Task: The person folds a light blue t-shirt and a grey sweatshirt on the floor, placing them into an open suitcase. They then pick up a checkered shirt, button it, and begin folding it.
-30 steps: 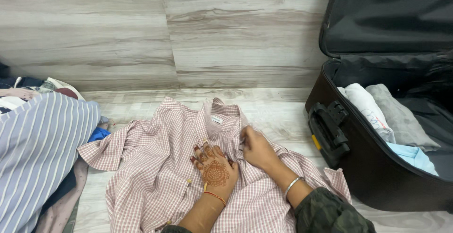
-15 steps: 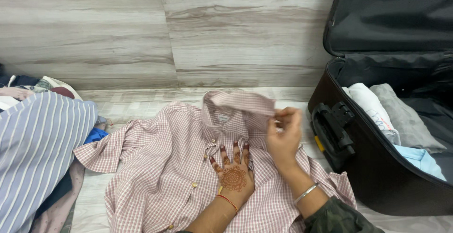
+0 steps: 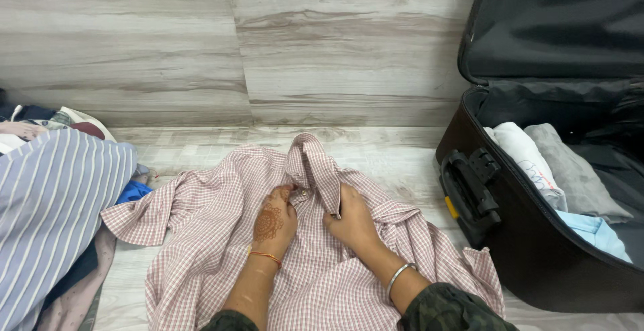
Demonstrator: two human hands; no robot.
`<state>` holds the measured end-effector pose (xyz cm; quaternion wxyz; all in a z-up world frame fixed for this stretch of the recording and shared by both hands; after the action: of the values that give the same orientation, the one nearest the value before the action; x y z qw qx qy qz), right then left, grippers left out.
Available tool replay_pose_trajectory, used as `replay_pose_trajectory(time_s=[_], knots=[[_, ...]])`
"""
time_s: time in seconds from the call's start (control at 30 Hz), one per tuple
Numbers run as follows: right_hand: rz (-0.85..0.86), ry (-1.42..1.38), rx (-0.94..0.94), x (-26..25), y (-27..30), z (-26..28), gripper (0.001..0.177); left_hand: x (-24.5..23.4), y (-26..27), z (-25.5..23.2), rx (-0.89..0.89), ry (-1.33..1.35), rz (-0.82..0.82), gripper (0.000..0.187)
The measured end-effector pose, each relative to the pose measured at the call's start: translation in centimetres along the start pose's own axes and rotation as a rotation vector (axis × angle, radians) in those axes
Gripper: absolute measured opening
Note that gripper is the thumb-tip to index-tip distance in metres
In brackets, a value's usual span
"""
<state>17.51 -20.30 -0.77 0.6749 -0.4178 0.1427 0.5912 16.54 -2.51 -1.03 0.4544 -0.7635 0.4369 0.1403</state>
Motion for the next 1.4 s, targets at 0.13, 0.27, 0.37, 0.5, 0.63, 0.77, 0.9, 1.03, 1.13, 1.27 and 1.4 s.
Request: replay_pose_trajectory(time_s=[0.13, 0.27, 0.37, 0.5, 0.63, 0.77, 0.9, 1.03, 1.13, 1.27, 1.4], knots=[[0.004, -0.057, 0.02, 1.1, -1.1, -2.5, 0.038, 2.9, 0.6, 0.5, -0.012, -0.09, 0.15, 0.027], [-0.143, -0.113, -0.094, 1.8, -2.8, -5.1, 0.033, 5.6, -0.1, -0.1, 0.006, -0.252, 0.222, 0.025], [-0.217, -0.106, -0.126, 2.2, -3.4, -6.4, 0.035, 6.7, -0.7, -1.4, 0.112, -0.38, 0.24, 0.023], [-0.237, -0.269, 0.112, 0.9, -3.5, -7.4, 0.039, 5.5, -1.1, -3.0, 0.153, -0.276, 0.191, 0.02], [-0.315, -0.253, 0.039, -2.6, -2.4, -4.2, 0.034, 4.6, -0.1, -4.1, 0.157, -0.228, 0.224, 0.02], [-0.341, -0.21, -0.318, -3.7, 0.9, 0.9, 0.049, 4.1, 1.4, -3.7, 0.079, -0.045, 0.207, 0.026], [-0.19, -0.183, -0.443, -1.2, 2.1, 2.7, 0.04, 4.4, 1.7, -2.2, -0.007, 0.125, 0.148, 0.027], [-0.164, -0.325, -0.047, -0.1, -1.0, -1.8, 0.024, 5.2, 1.4, -0.1, -0.23, 0.363, 0.133, 0.027], [0.042, -0.641, 0.33, 2.4, -1.6, -5.2, 0.015, 5.3, 1.3, 0.6, -0.277, 0.431, 0.132, 0.029], [0.126, -0.818, 0.416, 4.2, -2.0, -6.2, 0.018, 6.4, 1.5, 2.1, -0.5, 0.542, 0.156, 0.032], [0.11, -0.948, 0.492, 4.3, -1.9, -6.7, 0.024, 5.6, 1.4, 0.8, -0.508, 0.658, 0.17, 0.046]])
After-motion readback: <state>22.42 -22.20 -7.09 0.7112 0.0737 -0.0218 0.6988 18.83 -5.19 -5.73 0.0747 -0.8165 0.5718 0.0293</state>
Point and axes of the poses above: each hand's wrist, its own y-axis away from the middle knuckle, its own x-axis out of the palm, z = x × y, the point moved 9 cm from there along -y, towards the middle knuckle, and after that the axes turned 9 degrees about -z, right-handed, at the moved point
